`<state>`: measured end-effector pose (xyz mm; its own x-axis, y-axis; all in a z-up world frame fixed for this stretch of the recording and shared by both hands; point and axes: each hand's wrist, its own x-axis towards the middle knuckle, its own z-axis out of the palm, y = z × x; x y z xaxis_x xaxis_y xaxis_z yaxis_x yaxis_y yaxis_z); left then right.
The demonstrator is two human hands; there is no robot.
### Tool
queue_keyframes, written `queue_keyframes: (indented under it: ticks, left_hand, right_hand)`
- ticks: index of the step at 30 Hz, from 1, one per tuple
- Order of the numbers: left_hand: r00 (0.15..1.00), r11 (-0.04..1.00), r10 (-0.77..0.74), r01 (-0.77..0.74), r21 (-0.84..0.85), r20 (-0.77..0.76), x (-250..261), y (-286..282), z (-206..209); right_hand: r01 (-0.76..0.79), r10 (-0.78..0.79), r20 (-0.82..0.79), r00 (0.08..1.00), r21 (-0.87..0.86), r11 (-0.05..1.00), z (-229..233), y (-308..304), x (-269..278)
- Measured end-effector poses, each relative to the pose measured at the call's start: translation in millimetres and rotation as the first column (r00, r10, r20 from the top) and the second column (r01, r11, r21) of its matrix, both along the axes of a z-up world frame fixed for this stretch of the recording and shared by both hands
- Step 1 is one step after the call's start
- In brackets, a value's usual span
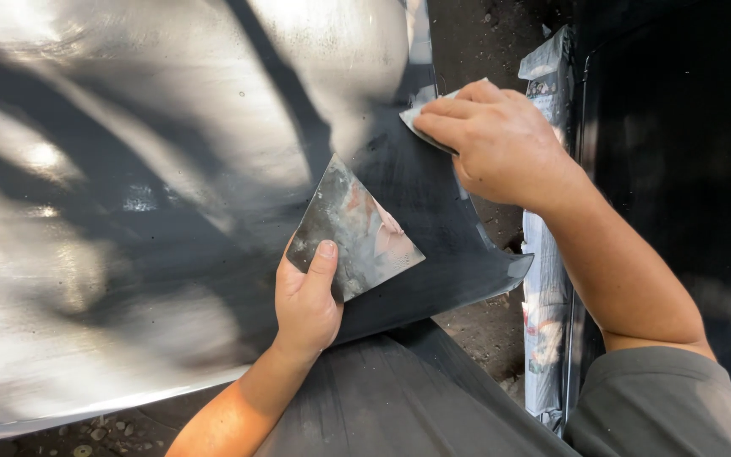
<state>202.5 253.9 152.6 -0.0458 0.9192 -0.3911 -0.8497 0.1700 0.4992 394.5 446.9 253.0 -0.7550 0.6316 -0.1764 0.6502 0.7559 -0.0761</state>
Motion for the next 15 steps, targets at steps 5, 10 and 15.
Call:
queue_keyframes:
  ticks: [5,10,15]
  left_hand:
    - [1.0,1.0,0.014,-0.014,0.001,0.007,2.5,-0.8,-8.1]
    - [1.0,1.0,0.024,-0.024,0.01,0.014,3.8,6.3,-11.4]
    - [0.999,1.0,0.017,-0.017,0.01,0.028,4.8,4.6,-12.0]
  right_hand:
    - [0.042,-0.036,0.047,0.998,-0.116,0.992,6.4,0.7,4.9]
    - [0.125,-0.087,0.165,0.982,-0.232,0.965,23.0,8.4,4.8]
    - [0.119,-0.122,-0.061,0.991,-0.06,0.991,19.6,20.3,10.0]
